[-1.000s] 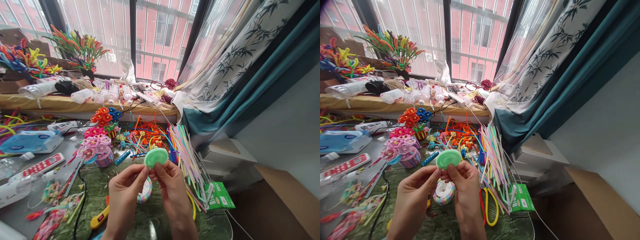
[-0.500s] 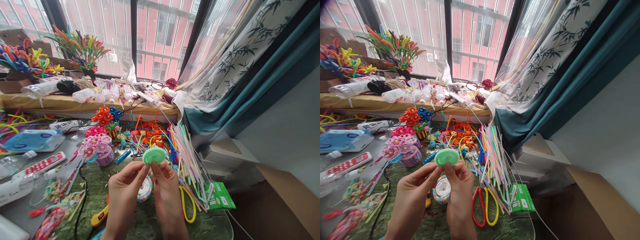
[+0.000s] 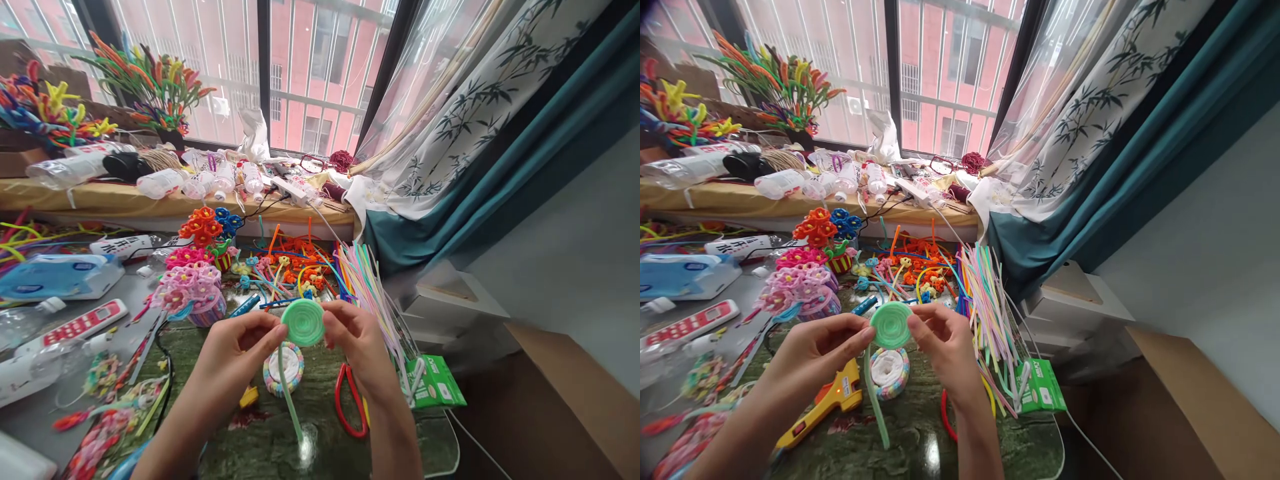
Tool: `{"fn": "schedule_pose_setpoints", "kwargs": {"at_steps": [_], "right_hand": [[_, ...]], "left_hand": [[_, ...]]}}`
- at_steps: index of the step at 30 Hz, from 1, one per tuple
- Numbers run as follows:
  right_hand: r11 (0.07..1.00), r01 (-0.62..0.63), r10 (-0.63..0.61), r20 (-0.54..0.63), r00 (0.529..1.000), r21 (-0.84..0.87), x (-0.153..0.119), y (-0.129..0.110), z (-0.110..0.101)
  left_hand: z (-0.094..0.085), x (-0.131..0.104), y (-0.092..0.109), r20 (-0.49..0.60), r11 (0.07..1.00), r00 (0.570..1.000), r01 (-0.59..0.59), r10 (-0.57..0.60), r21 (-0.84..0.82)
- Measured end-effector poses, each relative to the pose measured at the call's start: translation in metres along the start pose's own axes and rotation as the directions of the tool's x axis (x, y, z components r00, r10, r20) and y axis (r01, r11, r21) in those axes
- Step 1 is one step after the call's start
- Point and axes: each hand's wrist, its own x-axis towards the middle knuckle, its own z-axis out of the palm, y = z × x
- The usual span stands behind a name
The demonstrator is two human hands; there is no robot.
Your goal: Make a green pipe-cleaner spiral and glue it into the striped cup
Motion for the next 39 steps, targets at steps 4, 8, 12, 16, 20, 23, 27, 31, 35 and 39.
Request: {"fn": "schedule_pose_setpoints", "kwargs": {"at_steps": [4, 8, 12, 16, 20, 23, 27, 31, 35, 39], "right_hand": [[0.990, 0.010, 0.016, 0.183, 0.983, -0.141, 0.015, -0.021, -0.007], [0.983, 0.062, -0.011, 0.280, 0.960, -0.173, 0.023, -0.018, 0.003], [0.990, 0.024, 0.005, 0.209, 0.978, -0.137, 0.021, -0.001, 0.011], [0.983, -0.057, 0.094, 0.218, 0.971, -0.172, 0.016, 0.005, 0.006], [0.954, -0.009, 0.126, 0.373, 0.919, -0.298, 0.016, 0.004, -0.001], [0.940, 0.100, 0.022, 0.348, 0.937, -0.326, 0.016, 0.006, 0.002], [0.960, 0.118, -0.064, 0.211, 0.975, -0.255, 0.010, 0.013, 0.014], [0.958, 0.142, -0.131, 0.061, 0.989, -0.248, 0.000, 0.018, 0.023], [0.959, 0.155, -0.171, -0.049, 0.984, -0.238, -0.005, 0.021, 0.030], [0.950, 0.191, -0.227, -0.127, 0.966, -0.246, -0.007, 0.021, 0.036]], "left_hand": [[-0.009, 0.005, 0.002, 0.106, 0.977, 0.994, -0.023, 0.000, 0.213], [-0.011, 0.004, 0.003, 0.165, 0.920, 0.985, -0.114, 0.055, 0.375], [-0.012, 0.001, 0.003, 0.181, 0.877, 0.979, -0.166, 0.092, 0.451], [-0.013, 0.001, 0.001, 0.198, 0.823, 0.977, -0.178, 0.082, 0.539], [-0.013, 0.006, 0.001, 0.245, 0.807, 0.966, -0.209, 0.082, 0.553], [-0.011, 0.008, 0.002, 0.214, 0.837, 0.973, -0.188, 0.088, 0.514], [-0.007, 0.006, 0.001, 0.114, 0.915, 0.993, -0.084, 0.042, 0.394], [0.000, 0.002, -0.001, -0.003, 0.987, 1.000, -0.017, 0.018, 0.160], [0.008, -0.005, 0.001, -0.054, 0.997, 0.997, 0.054, -0.057, -0.050], [0.013, -0.010, 0.004, -0.095, 0.988, 0.992, 0.071, -0.084, -0.135]]}}
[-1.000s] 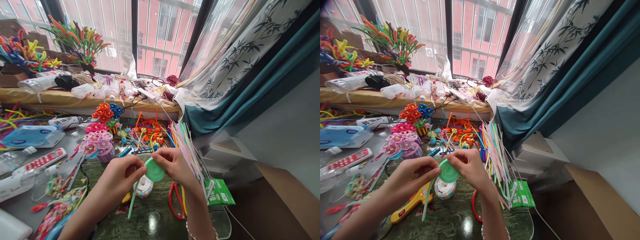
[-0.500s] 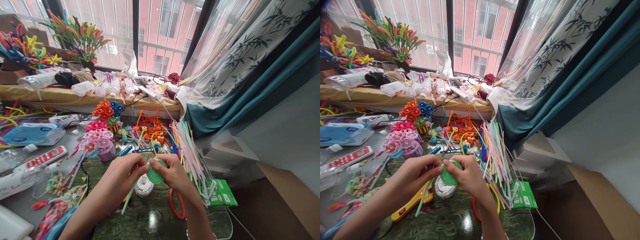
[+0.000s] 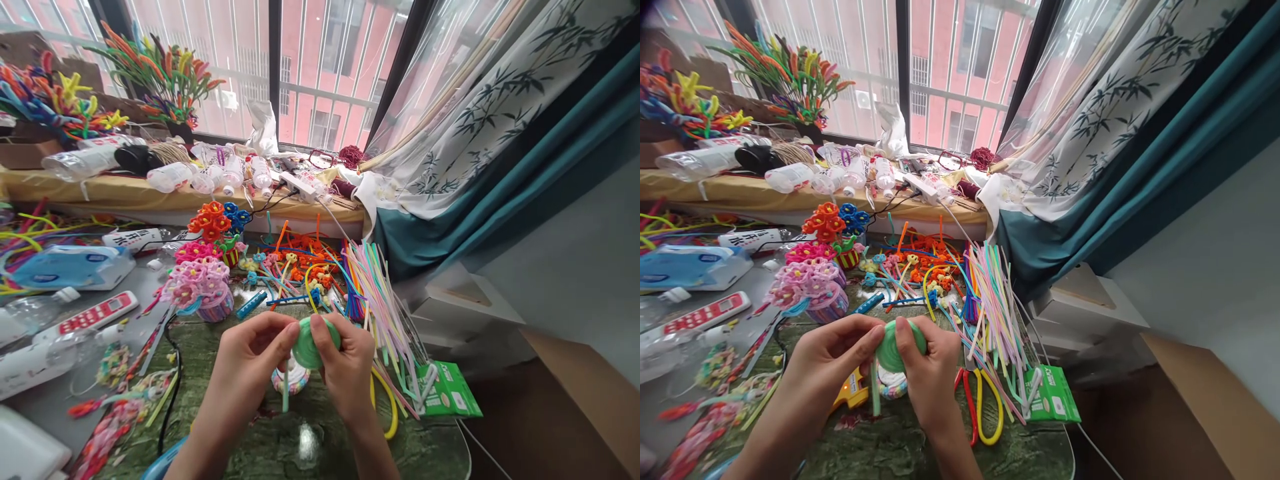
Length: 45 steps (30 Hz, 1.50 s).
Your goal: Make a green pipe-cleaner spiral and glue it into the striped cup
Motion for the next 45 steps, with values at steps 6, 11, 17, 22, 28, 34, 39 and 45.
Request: {"fn": "schedule_pose_setpoints", "kwargs": {"at_steps": [6, 11, 17, 22, 28, 34, 39, 45], "right_hand": [[1.000, 0.009, -0.009, -0.019, 1.000, 0.009, -0.002, 0.004, 0.002], [0.999, -0.019, 0.021, -0.073, 0.997, 0.027, -0.004, 0.009, 0.006], [0.998, 0.019, -0.030, -0.228, 0.973, -0.051, -0.012, 0.009, 0.018], [0.986, 0.056, -0.111, -0.363, 0.925, -0.158, -0.018, 0.012, 0.026], [0.994, 0.061, -0.095, -0.447, 0.889, -0.088, -0.021, 0.014, 0.029], [0.998, 0.038, -0.051, -0.376, 0.925, -0.042, -0.018, 0.015, 0.026], [0.997, 0.065, -0.071, -0.326, 0.943, -0.029, -0.014, 0.013, 0.025], [0.997, 0.083, -0.080, -0.297, 0.951, -0.001, -0.012, 0.011, 0.027]], "left_hand": [[0.001, 0.003, -0.003, -0.051, 0.999, 0.998, -0.042, 0.040, -0.022], [0.002, 0.006, -0.006, -0.069, 0.997, 0.997, -0.041, 0.037, -0.058], [0.014, -0.002, -0.014, -0.193, 0.991, 0.981, -0.023, -0.003, -0.135], [0.025, -0.011, -0.016, -0.286, 0.987, 0.958, -0.066, 0.022, -0.147], [0.027, -0.020, -0.012, -0.283, 0.986, 0.957, -0.098, 0.057, -0.135], [0.009, -0.007, -0.013, -0.095, 0.967, 0.995, -0.016, -0.009, -0.256], [0.008, -0.004, -0.007, -0.153, 0.957, 0.988, -0.012, -0.034, -0.291], [0.013, -0.003, -0.008, -0.163, 0.939, 0.986, -0.022, -0.037, -0.343]]}}
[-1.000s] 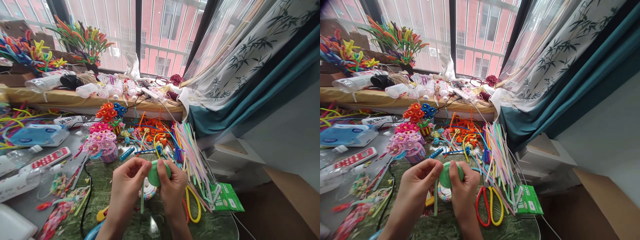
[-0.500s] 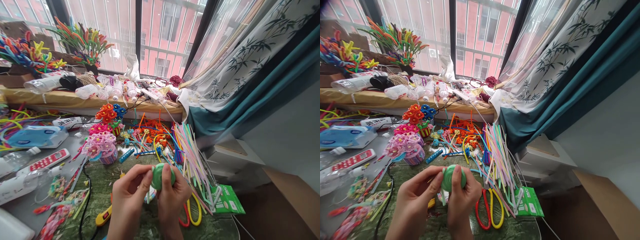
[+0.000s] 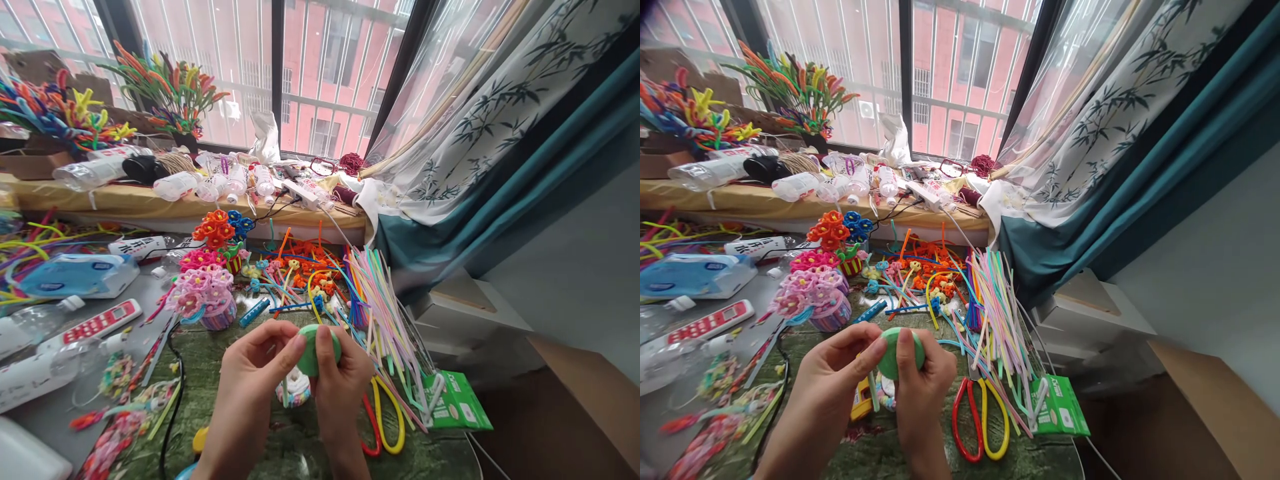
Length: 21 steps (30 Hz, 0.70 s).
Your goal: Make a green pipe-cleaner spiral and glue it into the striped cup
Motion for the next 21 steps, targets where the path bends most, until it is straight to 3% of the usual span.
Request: {"fn": "schedule_pose_setpoints", "kwargs": {"at_steps": [8, 15, 18, 21], "right_hand": [[0.997, -0.032, 0.026, 0.085, 0.996, 0.072, 0.005, -0.001, 0.001], [0.996, 0.007, -0.014, 0.071, 0.997, 0.090, 0.008, -0.008, 0.006], [0.995, -0.009, 0.000, 0.089, 0.996, 0.101, 0.012, -0.013, 0.006], [0.990, -0.081, 0.062, 0.162, 0.985, 0.112, 0.019, -0.017, 0.002]], "left_hand": [[-0.006, 0.007, 0.001, 0.080, 0.971, 0.979, 0.198, -0.189, -0.135], [-0.004, 0.002, 0.007, 0.042, 0.929, 0.949, 0.313, -0.311, -0.198], [-0.005, 0.004, 0.007, 0.083, 0.926, 0.944, 0.330, -0.320, -0.185], [-0.004, 0.009, 0.008, 0.108, 0.948, 0.959, 0.275, -0.260, -0.157]]}}
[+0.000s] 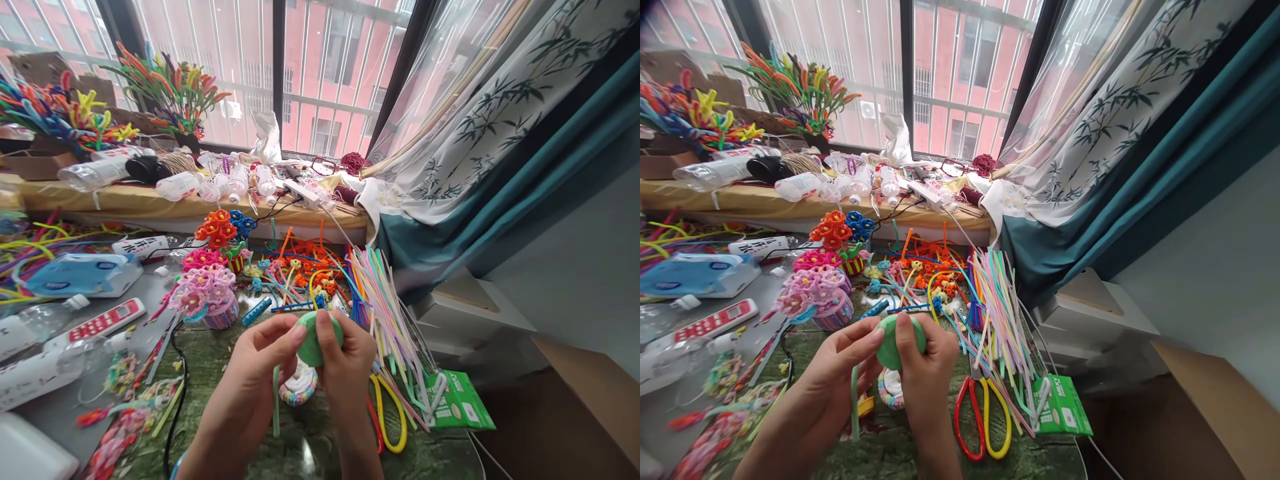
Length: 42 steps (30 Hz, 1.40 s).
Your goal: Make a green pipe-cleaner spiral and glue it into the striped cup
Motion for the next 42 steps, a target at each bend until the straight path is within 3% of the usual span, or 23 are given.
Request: {"fn": "schedule_pose_setpoints", "kwargs": {"at_steps": [5, 11, 18, 27, 36, 42], "right_hand": [[0.997, -0.048, 0.043, 0.090, 0.995, 0.058, 0.007, 0.001, -0.006], [0.998, -0.003, -0.004, 0.108, 0.994, 0.067, 0.013, 0.001, -0.008], [0.997, 0.079, -0.078, 0.117, 0.990, -0.009, 0.014, -0.006, -0.010], [0.992, 0.110, -0.104, 0.093, 0.990, -0.060, 0.011, -0.007, -0.009], [0.984, 0.137, -0.125, 0.110, 0.986, -0.117, 0.012, -0.002, -0.014], [0.981, 0.095, -0.056, 0.223, 0.973, -0.169, 0.014, -0.003, -0.029]], "left_hand": [[0.004, 0.005, 0.006, 0.020, 0.997, 0.998, -0.066, 0.065, 0.029], [0.003, 0.006, 0.010, 0.077, 0.992, 0.990, -0.120, 0.116, 0.039], [0.011, 0.002, 0.010, 0.017, 0.991, 0.991, -0.136, 0.136, -0.014], [0.013, -0.005, 0.006, -0.049, 0.978, 0.977, -0.205, 0.207, 0.046], [0.013, -0.011, 0.000, -0.102, 0.910, 0.928, -0.322, 0.358, 0.263], [0.006, -0.011, 0.005, 0.023, 0.764, 0.883, -0.418, 0.469, 0.491]]}}
